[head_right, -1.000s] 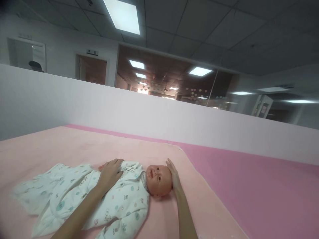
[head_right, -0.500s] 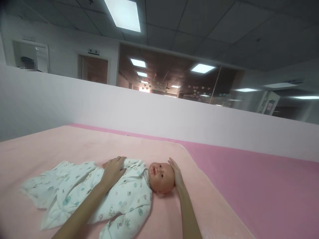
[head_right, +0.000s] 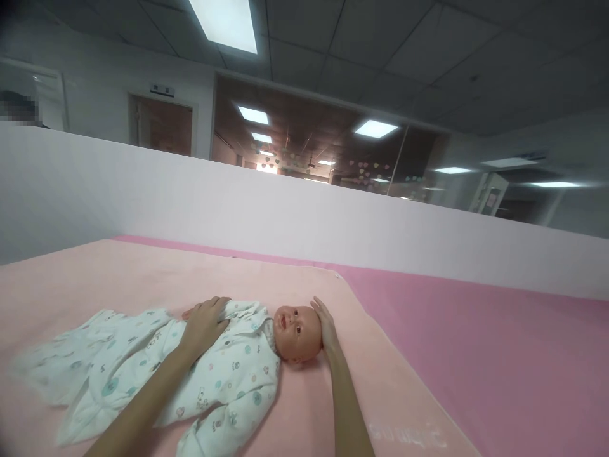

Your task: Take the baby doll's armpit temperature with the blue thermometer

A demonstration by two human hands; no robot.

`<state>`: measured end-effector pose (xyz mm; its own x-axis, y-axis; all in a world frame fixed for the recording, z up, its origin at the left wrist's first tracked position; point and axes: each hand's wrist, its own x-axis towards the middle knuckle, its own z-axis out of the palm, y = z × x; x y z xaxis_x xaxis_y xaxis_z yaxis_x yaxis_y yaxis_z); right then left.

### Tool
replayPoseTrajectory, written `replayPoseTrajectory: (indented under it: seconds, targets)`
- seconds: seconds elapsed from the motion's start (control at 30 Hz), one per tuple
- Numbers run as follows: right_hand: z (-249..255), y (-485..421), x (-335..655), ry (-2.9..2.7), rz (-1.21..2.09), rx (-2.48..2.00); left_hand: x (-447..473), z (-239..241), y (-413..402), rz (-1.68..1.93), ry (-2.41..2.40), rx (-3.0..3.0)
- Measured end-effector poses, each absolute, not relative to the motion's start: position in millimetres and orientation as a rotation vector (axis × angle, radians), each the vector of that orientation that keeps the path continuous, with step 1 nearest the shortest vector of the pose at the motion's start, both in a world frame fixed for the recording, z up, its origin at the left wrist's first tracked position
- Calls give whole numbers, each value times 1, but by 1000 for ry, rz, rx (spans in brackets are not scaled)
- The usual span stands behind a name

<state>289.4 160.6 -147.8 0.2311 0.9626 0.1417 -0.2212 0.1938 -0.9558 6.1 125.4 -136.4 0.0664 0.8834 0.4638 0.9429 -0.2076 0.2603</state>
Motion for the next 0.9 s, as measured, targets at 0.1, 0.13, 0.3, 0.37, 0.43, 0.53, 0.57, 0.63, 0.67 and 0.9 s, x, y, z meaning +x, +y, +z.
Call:
replayPoseTrajectory:
  seconds: [0.1, 0.13, 0.3, 0.37, 0.43, 0.53, 0.57, 0.63, 0.67, 0.9]
  targets:
    - [-144, 155, 287, -952, 1137, -991, 6, -137, 126, -816, -1901, -2213]
    - [-143, 153, 287, -955, 1204, -984, 5, -138, 126, -818, -1899, -2215]
    - [-140, 148, 286, -984, 1418, -992, 5, -136, 125, -857, -1906, -2224]
    - [-141, 150, 286, -980, 1358, -1010, 6, -135, 124, -860, -1911, -2224]
    - [-144, 154, 288, -958, 1231, -1017, 6, -135, 124, -856, -1911, -2222]
    - [-151, 161, 292, -940, 1099, -1011, 6, -135, 125, -846, -1907, -2221]
    - [-153, 163, 293, -936, 1092, -1012, 6, -135, 125, -841, -1908, -2223]
    - [-155, 165, 295, -922, 1096, -1018, 6, -135, 125, -839, -1909, -2228]
    - [-155, 165, 295, -914, 1092, -1017, 6, -135, 125, -842, -1910, -2227]
    - [-143, 152, 287, -986, 1375, -1006, 6, -135, 125, -834, -1911, -2229]
